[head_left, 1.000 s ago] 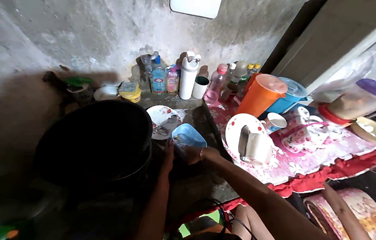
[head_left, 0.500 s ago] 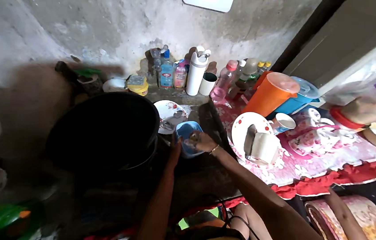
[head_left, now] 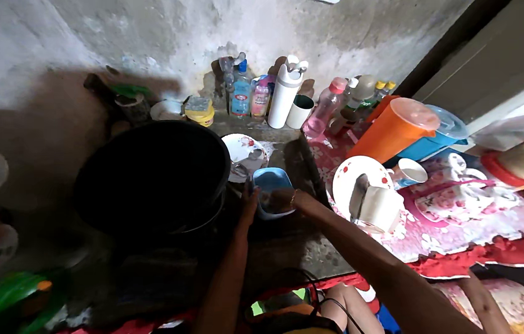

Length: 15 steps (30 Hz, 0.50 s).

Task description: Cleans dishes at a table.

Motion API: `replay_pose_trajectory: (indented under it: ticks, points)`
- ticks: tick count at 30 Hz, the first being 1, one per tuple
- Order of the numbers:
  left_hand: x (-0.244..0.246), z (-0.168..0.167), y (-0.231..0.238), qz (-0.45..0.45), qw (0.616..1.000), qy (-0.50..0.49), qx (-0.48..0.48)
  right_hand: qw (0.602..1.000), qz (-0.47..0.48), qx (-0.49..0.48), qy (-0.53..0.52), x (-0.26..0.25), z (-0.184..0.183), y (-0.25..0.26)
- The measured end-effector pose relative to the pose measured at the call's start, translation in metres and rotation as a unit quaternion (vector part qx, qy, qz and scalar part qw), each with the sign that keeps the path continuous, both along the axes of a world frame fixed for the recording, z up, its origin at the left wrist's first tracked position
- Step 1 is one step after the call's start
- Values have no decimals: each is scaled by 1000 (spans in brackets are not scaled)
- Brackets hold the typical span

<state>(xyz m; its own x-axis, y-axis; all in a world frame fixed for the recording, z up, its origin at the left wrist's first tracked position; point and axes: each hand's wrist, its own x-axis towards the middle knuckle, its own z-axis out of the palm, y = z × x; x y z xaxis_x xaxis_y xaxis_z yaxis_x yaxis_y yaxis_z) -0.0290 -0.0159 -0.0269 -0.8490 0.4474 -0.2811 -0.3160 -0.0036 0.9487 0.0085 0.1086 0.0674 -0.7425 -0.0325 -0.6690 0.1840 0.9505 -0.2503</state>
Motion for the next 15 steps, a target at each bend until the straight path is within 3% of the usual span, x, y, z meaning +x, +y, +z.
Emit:
replay_pose_trajectory:
  ticks: [3,5,9,12,15]
  points:
    - [1,3,0,-22,1000,-11,-12,997,-37,37,49,-6,-25,7]
    - [0,6,0,-30,999,-13,-22,996,-54,2,76,-12,-33,-1]
    - [-2,9,-3,-8,999,3,-34,997,-9,-79,20,-13,-14,-11]
    - [-2,5,-3,-7,1000,6,-28,1000,-18,-5,3,-12,-5,-1]
    - [-2,4,-2,-29,999,2,-24,995,-60,40,67,-16,-27,4]
